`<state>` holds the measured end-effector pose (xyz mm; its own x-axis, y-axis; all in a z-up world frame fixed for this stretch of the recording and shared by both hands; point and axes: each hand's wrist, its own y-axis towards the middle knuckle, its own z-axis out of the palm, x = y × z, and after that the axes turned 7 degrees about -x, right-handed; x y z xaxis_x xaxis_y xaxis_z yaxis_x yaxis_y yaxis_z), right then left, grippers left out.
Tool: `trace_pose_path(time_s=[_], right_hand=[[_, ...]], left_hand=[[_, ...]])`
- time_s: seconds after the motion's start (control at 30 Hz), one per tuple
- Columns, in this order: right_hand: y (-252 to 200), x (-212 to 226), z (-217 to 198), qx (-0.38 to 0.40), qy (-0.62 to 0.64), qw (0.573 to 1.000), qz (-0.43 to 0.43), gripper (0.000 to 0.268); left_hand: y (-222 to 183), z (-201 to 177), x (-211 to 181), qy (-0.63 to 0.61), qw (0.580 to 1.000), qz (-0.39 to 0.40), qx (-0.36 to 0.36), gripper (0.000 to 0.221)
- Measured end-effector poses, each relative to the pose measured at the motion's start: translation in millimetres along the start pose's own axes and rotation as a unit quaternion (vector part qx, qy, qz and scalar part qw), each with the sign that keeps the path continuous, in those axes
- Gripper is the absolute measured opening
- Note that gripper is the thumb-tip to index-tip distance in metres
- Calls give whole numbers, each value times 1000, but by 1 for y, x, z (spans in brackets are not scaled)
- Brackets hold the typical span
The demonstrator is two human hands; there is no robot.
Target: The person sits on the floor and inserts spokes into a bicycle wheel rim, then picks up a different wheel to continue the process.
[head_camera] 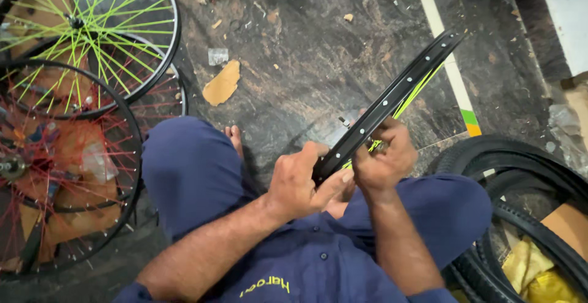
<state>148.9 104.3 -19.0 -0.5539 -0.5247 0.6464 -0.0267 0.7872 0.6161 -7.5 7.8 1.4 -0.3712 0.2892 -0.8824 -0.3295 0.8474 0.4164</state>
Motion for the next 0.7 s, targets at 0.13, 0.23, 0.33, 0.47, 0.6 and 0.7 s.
trace_pose_path(time_s=[0.13, 0.23, 0.33, 0.47, 0.6, 0.7], right_hand=[[33, -5, -22, 221, 405, 868, 181, 33], [35, -20, -24, 281, 456, 800, 270, 23], [11, -15, -1, 162, 434, 852, 245, 42], [26, -12, -9, 233, 252, 898, 276, 27], [55, -19, -26, 345, 404, 758, 379, 33], [26, -13, -3, 158, 207, 932, 253, 30]], left_hand=[[4, -3, -3, 6, 1000, 3, -16, 39], [1, -2, -3, 7, 1000, -6, -6, 36], [1, -1, -5, -7, 1000, -13, -3, 36], [4, -1, -4, 8, 1000, -6, 8, 38], [8, -3, -5, 39, 998, 56, -5, 52], [9, -4, -5, 34, 998, 48, -4, 55]])
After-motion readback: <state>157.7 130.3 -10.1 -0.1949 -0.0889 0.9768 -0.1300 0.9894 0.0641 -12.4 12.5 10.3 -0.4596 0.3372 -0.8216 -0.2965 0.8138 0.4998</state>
